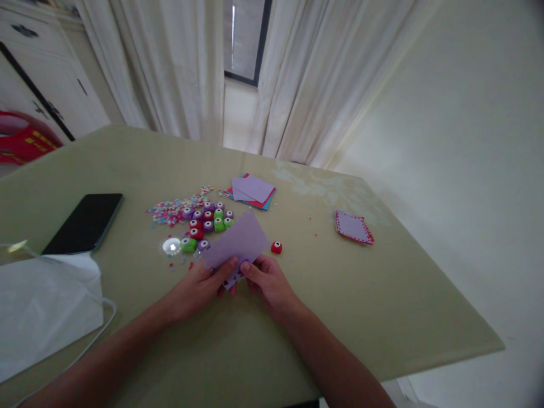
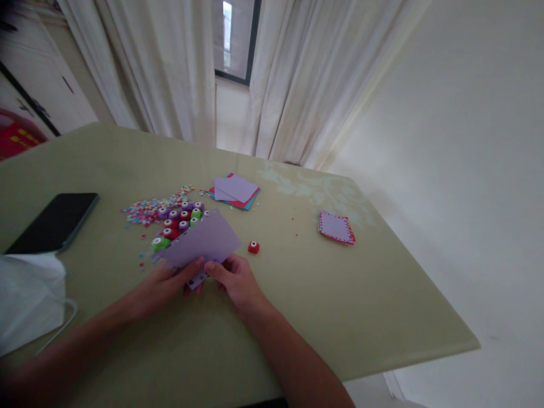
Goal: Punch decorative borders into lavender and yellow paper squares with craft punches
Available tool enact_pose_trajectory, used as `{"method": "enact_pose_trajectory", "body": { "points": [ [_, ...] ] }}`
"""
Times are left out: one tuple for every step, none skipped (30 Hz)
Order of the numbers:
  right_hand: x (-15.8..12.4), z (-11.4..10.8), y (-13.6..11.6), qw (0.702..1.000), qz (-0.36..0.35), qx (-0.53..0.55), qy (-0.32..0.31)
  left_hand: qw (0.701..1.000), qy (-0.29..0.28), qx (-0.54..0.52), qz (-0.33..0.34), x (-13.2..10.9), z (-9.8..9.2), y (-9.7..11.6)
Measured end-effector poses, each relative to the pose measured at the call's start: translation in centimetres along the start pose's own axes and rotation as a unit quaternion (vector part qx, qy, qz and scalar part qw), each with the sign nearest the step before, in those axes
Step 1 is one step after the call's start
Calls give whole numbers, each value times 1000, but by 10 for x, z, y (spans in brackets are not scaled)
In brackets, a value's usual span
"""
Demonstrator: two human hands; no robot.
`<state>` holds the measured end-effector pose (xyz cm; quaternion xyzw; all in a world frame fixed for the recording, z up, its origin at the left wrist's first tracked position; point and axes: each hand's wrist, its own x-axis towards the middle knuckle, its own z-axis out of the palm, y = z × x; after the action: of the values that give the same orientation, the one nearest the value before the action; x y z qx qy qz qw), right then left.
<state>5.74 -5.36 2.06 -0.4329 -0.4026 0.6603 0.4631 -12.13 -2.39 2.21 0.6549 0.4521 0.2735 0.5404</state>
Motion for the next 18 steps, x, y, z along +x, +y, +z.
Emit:
{"method": "enact_pose_trajectory", "body": {
  "points": [
    [0, 1, -2, 1000, -4, 5, -11, 1000, 0, -1, -3, 0, 1, 0],
    [-1, 3, -4, 1000, -9, 13, -25, 1000, -1, -3, -6, -1, 1, 0],
    [-1, 4, -6, 999, -14, 23, -40, 1000, -1, -3, -10, -1, 2, 1],
    [-1, 5, -7, 998, -18, 31, -51, 1000, -1, -2, -14, -2, 2, 2],
    [-1, 6, -8, 998, -21, 35, -57, 1000, -2, -1, -18, -2, 2, 3],
    [-1, 6, -8, 998, -23, 35, -57, 1000, -1, -2, -19, -3, 2, 5],
    [0, 7, -8, 998, -24, 34, -53, 1000, 2, -4, -21, -3, 2, 6],
    [0, 6, -8, 998, -22, 29, -48, 1000, 7, -8, -23, -4, 2, 7],
    [0, 6, -7, 999, -18, 23, -46, 999, 15, -12, -26, -4, 1, 9],
    [0, 5, -7, 999, -15, 16, -44, 999, 26, -16, -28, -4, 0, 10],
    [0, 3, -7, 999, -13, 4, -39, 999, 39, -18, -31, -4, -2, 11],
    [-1, 0, -7, 999, -15, -17, -27, 998, 54, -18, -33, -3, -4, 12],
    [-1, -3, -8, 998, -22, -51, -5, 997, 68, -18, -32, -3, -6, 13],
    [-2, -7, -10, 994, -35, -101, 23, 996, 81, -19, -27, -2, -8, 13],
    [-3, -12, -12, 983, -56, -166, 51, 995, 93, -23, -23, -1, -10, 14],
    [-4, -17, -13, 964, -80, -244, 73, 994, 103, -29, -17, 0, -11, 15],
    [-4, -21, -15, 936, -105, -326, 83, 993, 111, -37, -11, 1, -13, 16],
    [-4, -26, -16, 902, -127, -403, 86, 992, 119, -45, -8, 1, -14, 17]
  ]
}}
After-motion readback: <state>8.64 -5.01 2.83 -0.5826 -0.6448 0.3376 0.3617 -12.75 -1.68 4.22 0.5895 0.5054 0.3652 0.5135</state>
